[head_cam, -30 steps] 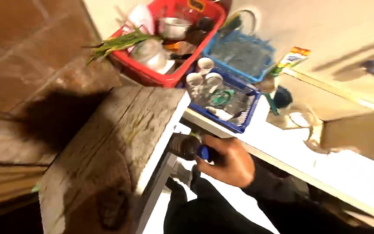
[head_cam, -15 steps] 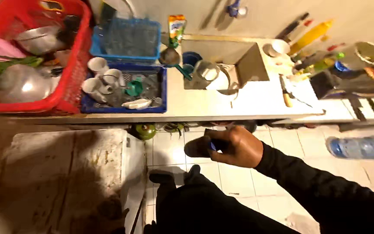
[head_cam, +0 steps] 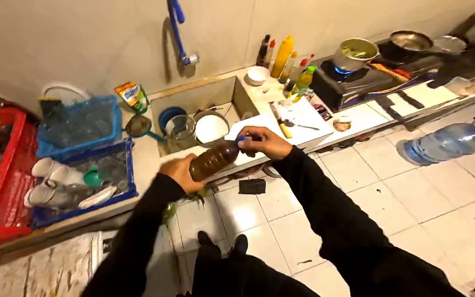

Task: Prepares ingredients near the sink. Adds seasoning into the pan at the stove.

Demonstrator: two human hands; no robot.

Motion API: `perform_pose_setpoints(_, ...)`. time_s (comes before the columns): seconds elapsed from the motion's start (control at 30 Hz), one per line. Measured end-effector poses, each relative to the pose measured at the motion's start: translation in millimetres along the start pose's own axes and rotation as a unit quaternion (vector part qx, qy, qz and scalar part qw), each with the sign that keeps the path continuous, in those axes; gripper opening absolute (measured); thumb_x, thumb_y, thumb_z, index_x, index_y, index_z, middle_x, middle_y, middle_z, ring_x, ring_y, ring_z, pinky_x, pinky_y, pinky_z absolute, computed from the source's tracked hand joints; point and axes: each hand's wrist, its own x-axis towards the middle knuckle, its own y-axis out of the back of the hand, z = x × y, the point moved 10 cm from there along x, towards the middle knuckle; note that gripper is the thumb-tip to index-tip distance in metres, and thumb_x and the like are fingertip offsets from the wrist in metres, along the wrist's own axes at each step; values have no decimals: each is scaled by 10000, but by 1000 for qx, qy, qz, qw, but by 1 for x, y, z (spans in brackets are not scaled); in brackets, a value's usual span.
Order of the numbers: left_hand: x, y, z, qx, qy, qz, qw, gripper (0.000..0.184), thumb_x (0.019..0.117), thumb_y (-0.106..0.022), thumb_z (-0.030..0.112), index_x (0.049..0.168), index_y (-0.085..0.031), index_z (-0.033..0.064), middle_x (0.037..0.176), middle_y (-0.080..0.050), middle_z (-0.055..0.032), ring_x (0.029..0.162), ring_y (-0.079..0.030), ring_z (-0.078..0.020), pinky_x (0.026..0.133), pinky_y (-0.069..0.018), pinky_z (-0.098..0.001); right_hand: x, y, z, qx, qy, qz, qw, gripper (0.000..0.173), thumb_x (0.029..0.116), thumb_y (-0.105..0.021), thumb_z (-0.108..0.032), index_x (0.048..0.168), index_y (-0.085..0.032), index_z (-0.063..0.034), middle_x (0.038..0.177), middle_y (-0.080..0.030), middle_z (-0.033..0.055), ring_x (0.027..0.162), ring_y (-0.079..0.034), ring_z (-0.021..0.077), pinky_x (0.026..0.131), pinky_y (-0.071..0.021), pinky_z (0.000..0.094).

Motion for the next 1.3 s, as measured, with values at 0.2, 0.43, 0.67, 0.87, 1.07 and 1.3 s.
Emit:
perform_pose_setpoints(0.2,157,47,33,355,6,-105,929,403,829,-819,272,1149,-711,52,1055,-707,-249,1011,-671,-469,840,-502,-707,78,31,130,169,-99,-4,981,305,1070,-508,-188,1344,-559,-65,1118,-677,74,877,-643,120,754,-542,308)
perform_pose_setpoints(0.43,212,26,-5,-99,-31,7,995,828,651,-973,282,1335,-597,4,1167,-697,-215,1101,-681,-328,992,-533,-558,145,146,28,-102,7,57,993,321,985,-690,-256,1141,-687,24,904,-693,112,804,-656,183,784,-568,401)
perform_pose_setpoints(0.67,274,-102,60,-771,-207,-60,600,657,705,-925,336,1235,-639,74,1029,-739,-105,943,-729,-247,860,-606,-445,238,120,-65,-438,-21,-77,895,438,897,-760,-462,954,-686,-34,930,-663,150,910,-655,324,780,-519,581)
perform_pose_setpoints(0.87,271,9,29,-299,-17,0,954,716,733,-899,209,1329,-584,-31,1134,-707,-191,1039,-699,-272,951,-568,-477,214,223,7,-155,-6,-5,988,340,1003,-655,-315,1023,-681,24,859,-672,109,770,-644,186,760,-557,418)
perform_pose_setpoints(1.07,317,74,52,218,141,-290,921,766,765,-902,406,1305,-594,-43,1216,-651,-260,1162,-625,-405,1013,-468,-603,186,142,180,294,-140,-5,946,377,1115,-419,-265,1389,-513,-24,1103,-673,70,883,-647,98,780,-542,283)
perform_pose_setpoints(1.3,328,63,43,162,218,-189,944,211,932,-673,91,1048,-578,-58,815,-668,-77,760,-655,-37,791,-523,-186,192,73,195,428,-166,-32,888,433,1133,-336,-342,1442,-478,-74,1126,-662,58,836,-620,85,762,-512,261)
